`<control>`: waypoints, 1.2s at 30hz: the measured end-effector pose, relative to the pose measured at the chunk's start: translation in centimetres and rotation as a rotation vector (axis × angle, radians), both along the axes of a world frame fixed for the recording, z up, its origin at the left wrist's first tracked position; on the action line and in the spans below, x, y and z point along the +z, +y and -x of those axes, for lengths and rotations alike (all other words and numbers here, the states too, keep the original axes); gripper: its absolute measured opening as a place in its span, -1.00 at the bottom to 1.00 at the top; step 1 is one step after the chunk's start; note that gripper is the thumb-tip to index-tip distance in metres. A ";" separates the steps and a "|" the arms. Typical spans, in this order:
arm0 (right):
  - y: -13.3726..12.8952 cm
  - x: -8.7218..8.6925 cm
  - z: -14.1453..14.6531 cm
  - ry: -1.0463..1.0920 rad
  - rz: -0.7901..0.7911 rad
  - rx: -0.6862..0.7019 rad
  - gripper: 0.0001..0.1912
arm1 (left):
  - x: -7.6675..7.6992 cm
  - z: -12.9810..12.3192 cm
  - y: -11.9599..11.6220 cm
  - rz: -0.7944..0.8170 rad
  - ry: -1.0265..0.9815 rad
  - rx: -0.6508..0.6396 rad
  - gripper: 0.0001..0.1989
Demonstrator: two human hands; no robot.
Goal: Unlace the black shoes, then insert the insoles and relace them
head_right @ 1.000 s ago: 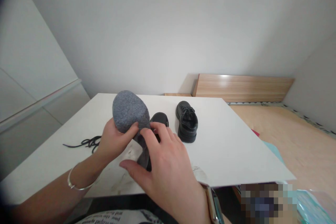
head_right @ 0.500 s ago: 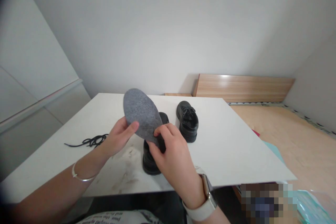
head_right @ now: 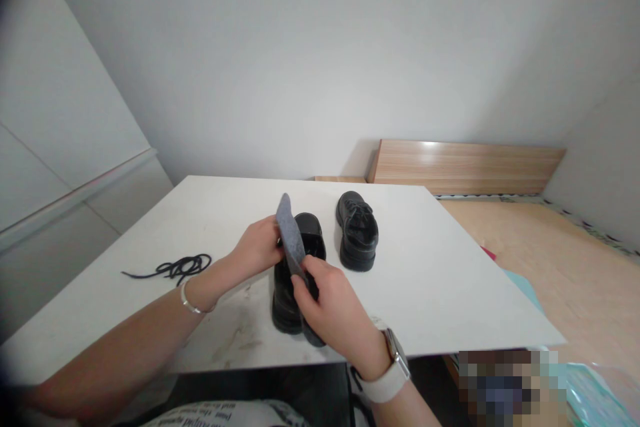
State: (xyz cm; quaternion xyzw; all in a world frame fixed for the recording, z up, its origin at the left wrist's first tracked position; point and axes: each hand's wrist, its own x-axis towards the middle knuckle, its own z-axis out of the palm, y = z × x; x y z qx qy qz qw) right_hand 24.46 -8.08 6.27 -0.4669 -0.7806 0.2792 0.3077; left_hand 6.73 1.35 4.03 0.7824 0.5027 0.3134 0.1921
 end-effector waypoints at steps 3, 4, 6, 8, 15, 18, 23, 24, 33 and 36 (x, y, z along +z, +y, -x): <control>0.4 0.3 -1.6 -0.001 0.045 -0.015 -0.82 | -0.1 0.2 -0.1 0.063 -0.136 0.012 -0.93; 0.5 0.7 -2.3 0.000 0.039 -0.019 -0.86 | -0.2 0.2 -0.1 0.084 -0.190 0.019 -0.91; 0.8 1.8 -3.7 -0.015 -0.029 -0.057 -0.84 | -0.7 0.1 0.0 0.130 -0.301 0.035 -0.87; 0.9 3.4 -5.3 -0.077 -0.123 -0.131 -0.77 | -1.2 -0.1 0.1 0.196 -0.405 0.043 -0.81; 0.2 9.1 -8.5 -0.599 -0.199 0.025 -0.78 | -2.1 -1.0 -0.7 0.327 -0.647 0.070 -0.77; 0.0 10.7 -7.6 -0.803 -0.150 0.124 -0.81 | -2.3 -1.1 -0.8 0.331 -0.695 0.076 -0.76; 0.9 12.4 -4.8 -1.030 -0.013 0.187 -0.80 | -2.4 -0.9 -0.5 0.339 -0.738 0.072 -0.74; 1.3 12.5 -4.1 -1.047 -0.013 0.195 -0.79 | -2.4 -0.9 -0.5 0.340 -0.740 0.071 -0.75; 4.2 6.8 1.5 -1.077 -0.120 0.102 -0.76 | -2.4 -0.8 -0.5 0.338 -0.743 0.036 -0.76; 4.5 4.0 2.6 -1.053 -0.164 0.052 -0.72 | -2.4 -0.9 -0.5 0.335 -0.742 0.031 -0.77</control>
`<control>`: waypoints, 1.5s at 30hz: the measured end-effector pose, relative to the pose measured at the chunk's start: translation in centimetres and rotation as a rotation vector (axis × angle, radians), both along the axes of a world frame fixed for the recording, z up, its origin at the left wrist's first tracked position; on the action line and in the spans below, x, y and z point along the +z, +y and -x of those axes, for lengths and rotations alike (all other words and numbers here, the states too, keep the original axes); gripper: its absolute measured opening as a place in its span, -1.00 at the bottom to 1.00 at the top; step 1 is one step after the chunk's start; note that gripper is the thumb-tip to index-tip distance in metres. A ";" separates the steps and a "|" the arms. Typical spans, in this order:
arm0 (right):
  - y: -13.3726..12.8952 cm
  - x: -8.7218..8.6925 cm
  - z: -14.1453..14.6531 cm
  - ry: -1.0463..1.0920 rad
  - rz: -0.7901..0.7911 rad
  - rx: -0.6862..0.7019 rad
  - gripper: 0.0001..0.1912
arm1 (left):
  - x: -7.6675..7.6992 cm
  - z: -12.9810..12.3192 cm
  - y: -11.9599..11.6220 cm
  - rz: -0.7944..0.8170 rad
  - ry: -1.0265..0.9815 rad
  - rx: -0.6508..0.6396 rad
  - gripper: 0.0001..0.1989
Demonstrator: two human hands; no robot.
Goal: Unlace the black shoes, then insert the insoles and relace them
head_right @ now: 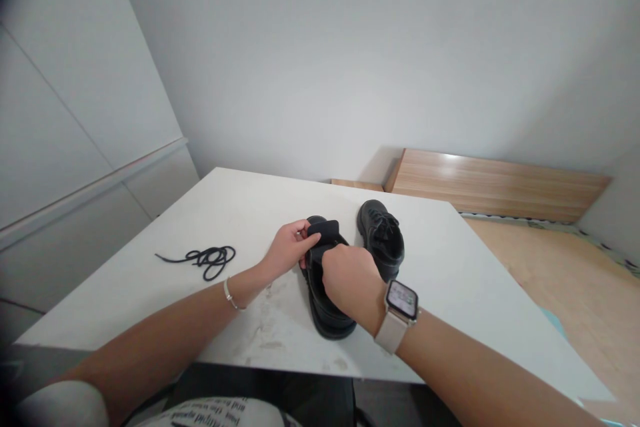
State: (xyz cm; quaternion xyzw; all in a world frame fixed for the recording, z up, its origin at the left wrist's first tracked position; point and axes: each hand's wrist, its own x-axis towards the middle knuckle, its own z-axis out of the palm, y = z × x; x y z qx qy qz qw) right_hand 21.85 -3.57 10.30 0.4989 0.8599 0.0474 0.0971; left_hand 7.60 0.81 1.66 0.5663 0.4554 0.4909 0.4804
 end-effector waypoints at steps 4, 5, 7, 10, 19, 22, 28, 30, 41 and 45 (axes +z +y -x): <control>1.1 -2.2 1.3 0.053 0.010 -0.014 -0.71 | 0.0 0.0 0.0 -0.006 -0.001 0.000 -0.78; 1.5 -2.5 1.5 0.058 0.018 -0.011 -0.71 | -0.1 0.0 0.0 -0.007 -0.001 -0.001 -0.77; 2.2 -3.1 1.8 0.060 0.039 0.003 -0.70 | -0.2 0.0 0.1 -0.010 -0.002 -0.004 -0.77; 2.9 -3.7 1.7 0.054 0.091 0.032 -0.70 | -0.3 0.0 0.1 -0.015 -0.001 -0.014 -0.79; 2.5 1.2 -1.0 -0.016 0.149 0.185 -0.73 | -0.3 -0.1 0.1 -0.018 -0.023 -0.026 -0.77; 2.5 1.8 -1.6 -0.073 0.236 0.292 -0.62 | -0.4 -0.1 0.1 -0.019 -0.025 -0.023 -0.76; 2.5 -1.7 -1.3 -0.208 0.224 0.424 -0.63 | -0.2 -0.1 -0.2 -0.032 -0.004 -0.020 -0.78; 2.6 -2.6 -1.2 -0.210 0.188 0.447 -0.62 | -0.2 -0.1 -0.2 -0.032 0.003 -0.019 -0.78; 2.0 -2.5 0.4 -0.178 0.247 0.413 -0.74 | -0.7 0.1 0.2 -0.095 0.047 0.110 -0.79; 1.3 -2.6 1.4 -0.118 0.267 0.380 -0.70 | 0.1 1.2 -0.2 -0.101 0.115 0.048 -0.84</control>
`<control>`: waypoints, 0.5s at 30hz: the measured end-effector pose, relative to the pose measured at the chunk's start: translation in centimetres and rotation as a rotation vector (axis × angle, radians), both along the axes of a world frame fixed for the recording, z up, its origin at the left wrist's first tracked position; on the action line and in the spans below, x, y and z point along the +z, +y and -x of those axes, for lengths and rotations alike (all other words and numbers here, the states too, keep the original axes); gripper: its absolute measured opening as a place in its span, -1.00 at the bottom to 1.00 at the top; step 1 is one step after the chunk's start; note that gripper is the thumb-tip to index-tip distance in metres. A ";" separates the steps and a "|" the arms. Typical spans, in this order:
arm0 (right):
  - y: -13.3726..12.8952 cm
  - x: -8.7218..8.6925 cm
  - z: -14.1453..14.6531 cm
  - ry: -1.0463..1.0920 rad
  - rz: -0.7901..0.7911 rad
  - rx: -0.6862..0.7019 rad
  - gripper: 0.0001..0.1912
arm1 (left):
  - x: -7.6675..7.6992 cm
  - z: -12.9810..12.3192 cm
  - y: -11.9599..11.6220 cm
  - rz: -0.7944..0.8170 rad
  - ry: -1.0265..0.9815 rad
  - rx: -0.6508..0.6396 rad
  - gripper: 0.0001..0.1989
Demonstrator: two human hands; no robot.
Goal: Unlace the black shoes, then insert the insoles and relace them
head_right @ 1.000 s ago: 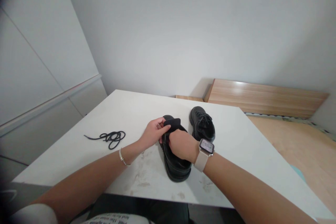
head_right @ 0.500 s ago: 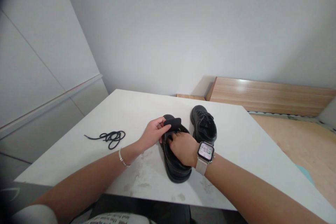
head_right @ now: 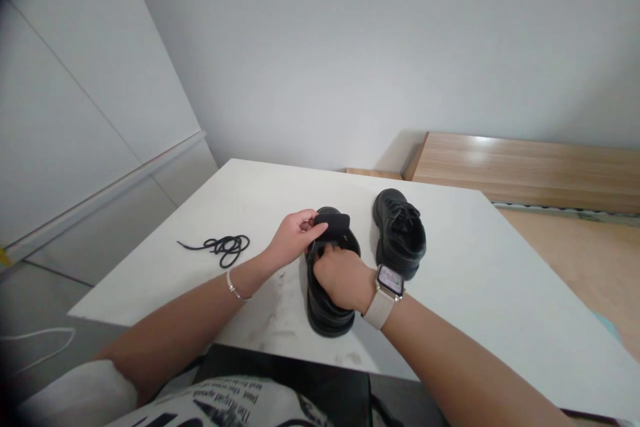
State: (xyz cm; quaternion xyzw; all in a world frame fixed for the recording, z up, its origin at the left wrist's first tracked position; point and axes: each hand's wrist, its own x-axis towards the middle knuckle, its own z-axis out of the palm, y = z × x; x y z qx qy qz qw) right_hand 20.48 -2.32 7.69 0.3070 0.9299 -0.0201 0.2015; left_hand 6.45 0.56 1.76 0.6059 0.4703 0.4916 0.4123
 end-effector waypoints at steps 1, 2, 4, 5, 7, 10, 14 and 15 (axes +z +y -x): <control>-0.2 -0.1 0.2 0.027 0.007 -0.016 -0.68 | 0.4 0.7 -0.4 -0.006 0.029 -0.033 -0.83; -0.4 -0.2 0.3 0.056 0.017 -0.030 -0.66 | 0.8 1.7 -0.8 -0.022 0.068 -0.064 -0.78; -0.9 -0.4 0.5 0.102 0.042 -0.050 -0.65 | 1.5 4.7 -2.0 -0.113 0.212 -0.092 -0.65; -1.2 -0.5 0.7 0.115 0.054 -0.055 -0.65 | 1.7 6.7 -2.7 -0.151 0.315 -0.073 -0.61; -1.6 -0.6 0.9 0.129 0.069 -0.055 -0.64 | 1.7 11.4 -3.9 -0.189 0.570 0.033 -0.60; -2.2 -0.5 1.4 0.145 0.075 -0.063 -0.66 | 0.5 18.1 -5.6 -0.111 0.908 0.182 -0.52; -2.7 0.3 1.6 0.205 -0.006 -0.132 -0.73 | -1.1 22.3 -7.1 0.046 1.097 0.191 -0.66; -2.8 0.6 1.6 0.234 -0.051 -0.166 -0.74 | -1.1 22.4 -7.3 0.060 1.104 0.166 -0.70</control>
